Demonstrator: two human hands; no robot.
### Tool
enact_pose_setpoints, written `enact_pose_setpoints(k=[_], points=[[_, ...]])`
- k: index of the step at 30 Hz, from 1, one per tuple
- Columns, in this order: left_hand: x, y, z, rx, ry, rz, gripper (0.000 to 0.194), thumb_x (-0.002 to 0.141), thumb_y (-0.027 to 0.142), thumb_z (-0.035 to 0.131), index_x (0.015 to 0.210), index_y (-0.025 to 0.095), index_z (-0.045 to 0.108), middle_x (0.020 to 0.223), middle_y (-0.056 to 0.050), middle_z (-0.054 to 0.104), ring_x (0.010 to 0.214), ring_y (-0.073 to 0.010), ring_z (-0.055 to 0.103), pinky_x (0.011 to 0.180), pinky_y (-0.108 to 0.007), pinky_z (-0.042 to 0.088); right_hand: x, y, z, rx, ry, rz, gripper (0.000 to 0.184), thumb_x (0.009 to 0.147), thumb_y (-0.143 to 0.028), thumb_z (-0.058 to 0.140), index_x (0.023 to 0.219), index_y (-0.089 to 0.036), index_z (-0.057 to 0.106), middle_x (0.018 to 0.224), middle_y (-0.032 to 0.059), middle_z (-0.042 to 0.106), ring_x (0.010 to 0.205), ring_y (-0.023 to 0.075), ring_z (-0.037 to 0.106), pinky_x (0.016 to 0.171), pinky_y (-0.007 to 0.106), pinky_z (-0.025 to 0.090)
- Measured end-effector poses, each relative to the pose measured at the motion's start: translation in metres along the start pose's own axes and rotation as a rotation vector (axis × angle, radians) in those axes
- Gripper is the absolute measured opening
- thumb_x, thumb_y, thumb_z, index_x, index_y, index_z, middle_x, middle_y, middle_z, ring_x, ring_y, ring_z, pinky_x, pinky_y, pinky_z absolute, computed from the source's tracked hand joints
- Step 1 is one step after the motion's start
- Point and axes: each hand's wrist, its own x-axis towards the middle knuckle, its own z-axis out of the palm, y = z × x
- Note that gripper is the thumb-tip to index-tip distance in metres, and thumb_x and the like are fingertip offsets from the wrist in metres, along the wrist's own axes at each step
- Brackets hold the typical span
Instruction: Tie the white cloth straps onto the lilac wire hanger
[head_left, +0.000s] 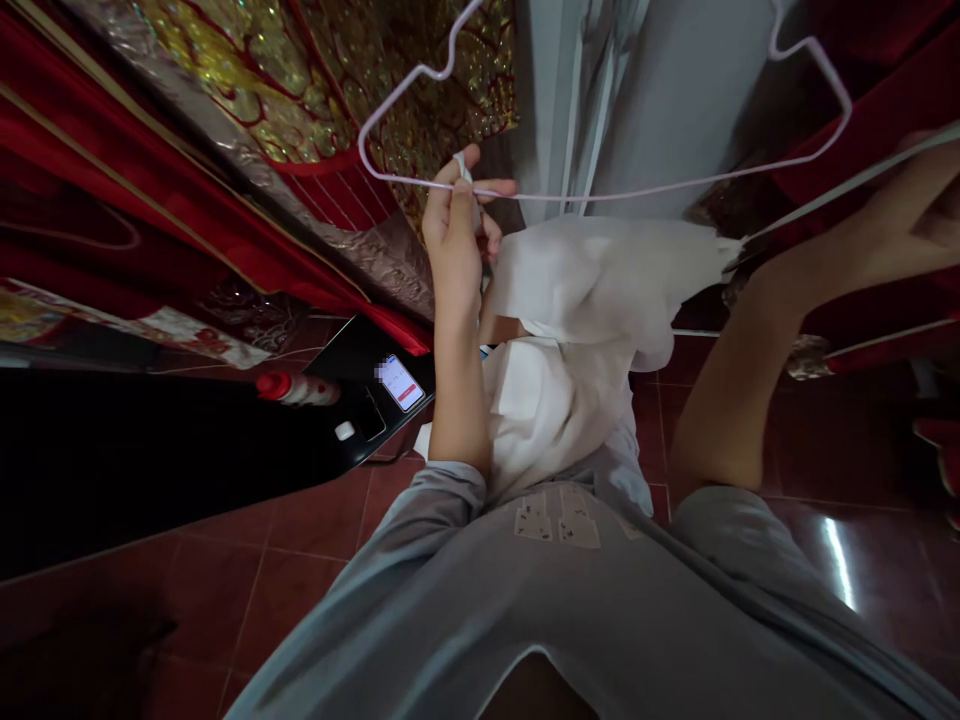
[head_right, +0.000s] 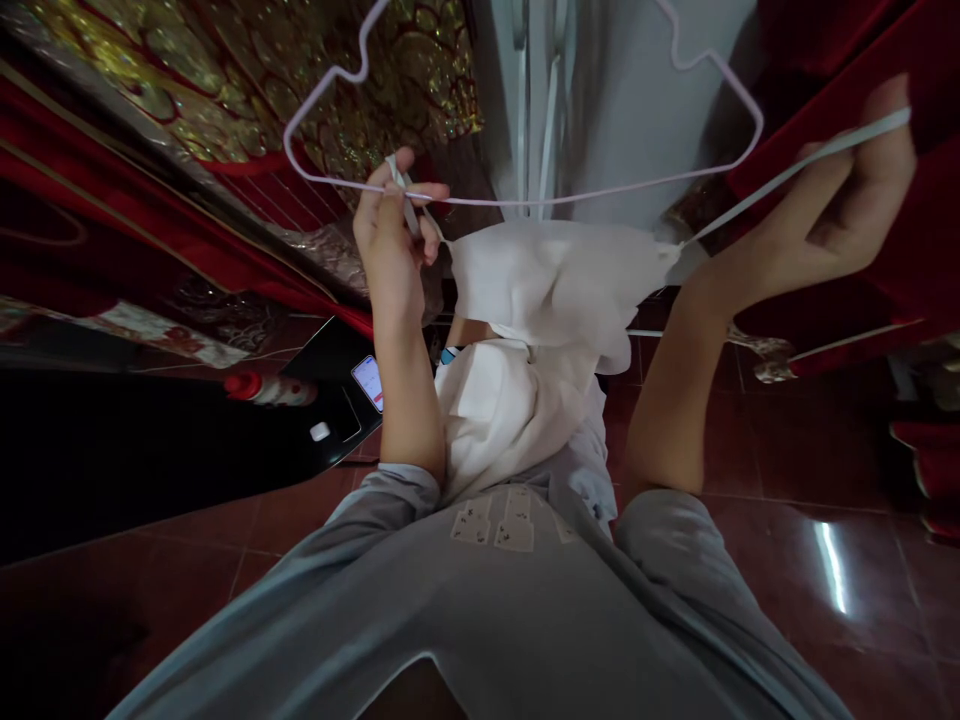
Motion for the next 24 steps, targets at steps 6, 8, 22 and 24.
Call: enact_pose_setpoints(k=[6,8,22,24], points=[[-0.005,-0.006,0.011,-0.039,-0.002,-0.018,0.023,0.108,0.038,0.043,0.123,0.028,0.058,0.104,-0.004,0.072,0.085,-0.0290,0.068,0.061,-0.038,0.049,-0.056,-0.006,0.046,0.012,-0.462,-0.500,0.050,0.093,-0.059,0.054,0.129,-0.025,0.063,0.115,0.0033,0.070,0.092,0.0187,0.070,0.080,0.038,0.058],[-0.007,-0.005,0.015,-0.044,0.028,-0.041,0.023,0.111,0.031,0.037,0.126,0.028,0.054,0.104,-0.003,0.073,0.079,-0.0269,0.067,0.060,-0.037,0.047,-0.069,-0.008,0.058,-0.078,-0.696,-0.385,0.064,0.090,-0.061,0.056,0.142,-0.024,0.048,0.137,0.0082,0.059,0.096,0.0198,0.069,0.090,0.042,0.057],[0.003,-0.003,-0.051,-0.099,0.226,0.298,0.026,0.099,0.014,0.039,0.113,0.020,0.060,0.147,-0.006,0.052,0.122,-0.0316,0.060,0.092,-0.050,0.054,-0.076,-0.008,0.058,-0.169,-0.654,-0.295,0.065,0.087,-0.059,0.048,0.139,-0.020,0.043,0.083,0.0024,0.045,0.075,0.0188,0.052,0.079,0.038,0.048],[0.010,0.000,-0.067,-0.030,0.198,0.356,0.024,0.094,0.013,0.047,0.108,0.024,0.063,0.149,0.001,0.051,0.136,-0.0318,0.047,0.105,-0.055,0.047,-0.074,-0.008,0.057,-0.159,-0.654,-0.306,0.064,0.086,-0.058,0.049,0.138,-0.021,0.044,0.080,0.0017,0.042,0.072,0.0181,0.050,0.077,0.038,0.049]])
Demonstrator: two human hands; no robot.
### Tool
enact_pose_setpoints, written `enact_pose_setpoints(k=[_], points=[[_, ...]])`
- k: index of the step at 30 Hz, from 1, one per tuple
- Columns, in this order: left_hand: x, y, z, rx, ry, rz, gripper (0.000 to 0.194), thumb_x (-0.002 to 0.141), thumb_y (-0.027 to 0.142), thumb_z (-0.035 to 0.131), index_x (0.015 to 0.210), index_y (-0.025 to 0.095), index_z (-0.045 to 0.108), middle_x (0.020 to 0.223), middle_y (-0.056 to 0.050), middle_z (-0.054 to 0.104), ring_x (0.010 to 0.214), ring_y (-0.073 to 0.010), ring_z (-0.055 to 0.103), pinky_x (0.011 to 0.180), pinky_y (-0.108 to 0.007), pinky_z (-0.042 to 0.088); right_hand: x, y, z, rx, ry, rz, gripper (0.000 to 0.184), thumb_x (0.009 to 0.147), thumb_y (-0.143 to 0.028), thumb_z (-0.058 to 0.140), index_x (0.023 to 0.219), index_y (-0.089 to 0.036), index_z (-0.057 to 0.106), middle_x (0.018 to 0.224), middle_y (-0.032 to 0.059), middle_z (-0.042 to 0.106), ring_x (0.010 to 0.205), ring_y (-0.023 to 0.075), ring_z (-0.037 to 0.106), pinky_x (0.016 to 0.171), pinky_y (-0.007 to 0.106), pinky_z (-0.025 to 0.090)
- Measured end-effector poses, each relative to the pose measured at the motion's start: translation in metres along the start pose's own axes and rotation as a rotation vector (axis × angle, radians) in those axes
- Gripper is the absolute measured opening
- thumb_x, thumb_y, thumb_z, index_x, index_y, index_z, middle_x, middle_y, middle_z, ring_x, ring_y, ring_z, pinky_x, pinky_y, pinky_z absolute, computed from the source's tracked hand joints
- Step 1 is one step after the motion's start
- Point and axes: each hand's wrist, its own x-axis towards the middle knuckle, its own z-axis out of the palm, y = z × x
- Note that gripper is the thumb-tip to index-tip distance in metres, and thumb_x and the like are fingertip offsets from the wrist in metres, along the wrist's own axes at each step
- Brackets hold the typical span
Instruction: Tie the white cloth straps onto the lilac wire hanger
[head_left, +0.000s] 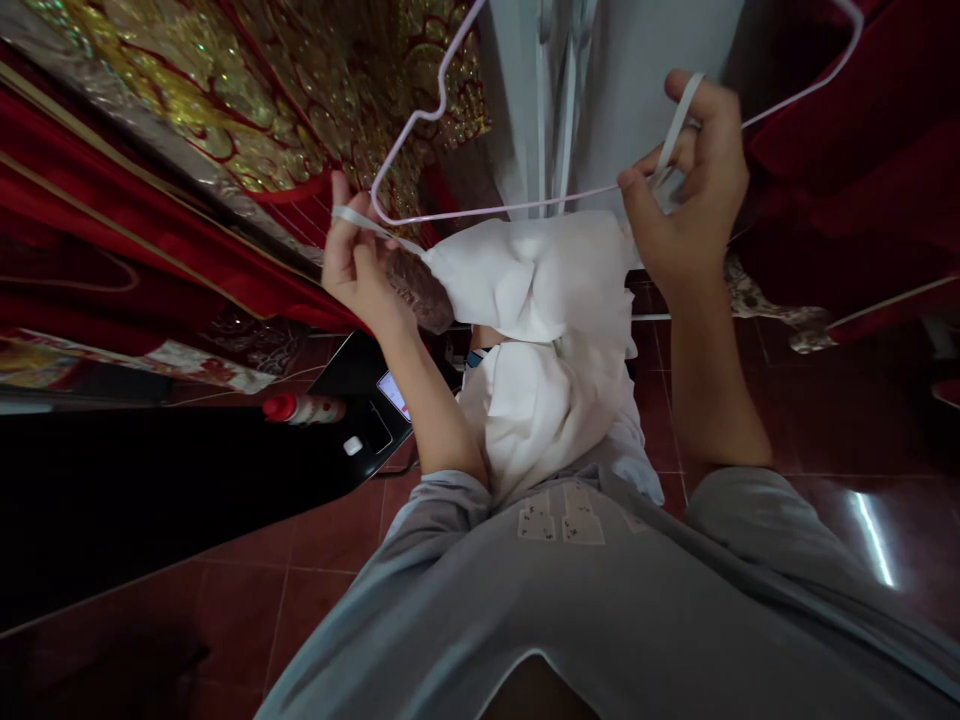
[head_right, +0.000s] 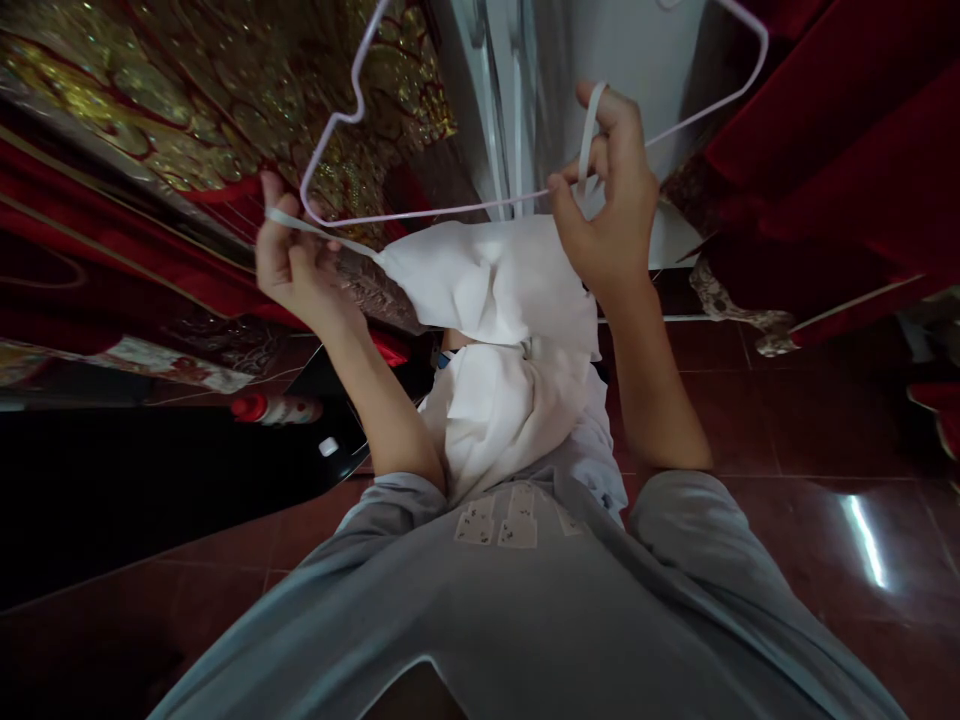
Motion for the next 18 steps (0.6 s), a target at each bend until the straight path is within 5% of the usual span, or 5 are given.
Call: enact_pose_setpoints(k=[3,7,11,14,18], points=[[0.015,0.011,-0.009,0.076,-0.086,0.013,0.013,0.095,0.022,0.059,0.102,0.029,0.067,0.145,0.008,0.054,0.149,-0.0293,0.024,0.118,-0.056,0.036,0.001,-0.007,-0.003,-0.018,-0.033,0.010,0.059,0.087,-0.053,0.051,0.138,-0.024,0.045,0.079,0.0019,0.044,0.074,0.0196,0.052,0.079,0.039,0.050],[0.026,0.037,0.005,0.087,-0.101,-0.124,0.026,0.097,0.035,0.074,0.118,0.021,0.067,0.137,-0.005,0.060,0.151,-0.0316,0.013,0.124,-0.051,0.030,-0.001,-0.023,-0.006,-0.069,-0.132,0.119,0.048,0.092,-0.049,0.049,0.137,-0.038,0.040,0.084,0.0018,0.053,0.084,0.0215,0.060,0.089,0.041,0.052],[0.037,0.055,0.027,0.139,-0.343,-0.245,0.037,0.083,0.007,0.085,0.112,0.023,0.069,0.125,-0.004,0.067,0.143,-0.0334,0.036,0.119,-0.047,0.037,-0.005,-0.029,-0.005,-0.088,-0.114,0.132,0.046,0.093,-0.052,0.050,0.137,-0.042,0.040,0.098,0.0015,0.061,0.088,0.0210,0.063,0.091,0.041,0.053],[0.044,0.057,0.038,0.168,-0.341,-0.326,0.037,0.085,-0.006,0.074,0.097,0.028,0.068,0.102,0.000,0.070,0.126,-0.0342,0.052,0.111,-0.049,0.044,-0.005,-0.026,-0.003,-0.077,-0.059,0.070,0.049,0.092,-0.057,0.046,0.137,-0.038,0.042,0.121,0.0020,0.060,0.082,0.0191,0.062,0.084,0.042,0.054],[0.050,0.054,0.048,0.326,-0.494,-0.228,0.039,0.080,-0.014,0.074,0.090,0.024,0.066,0.086,0.003,0.066,0.107,-0.0306,0.058,0.110,-0.050,0.043,-0.003,-0.024,-0.002,-0.064,-0.039,0.058,0.044,0.091,-0.047,0.046,0.135,-0.045,0.043,0.136,-0.0031,0.053,0.083,0.0193,0.060,0.085,0.043,0.054]])
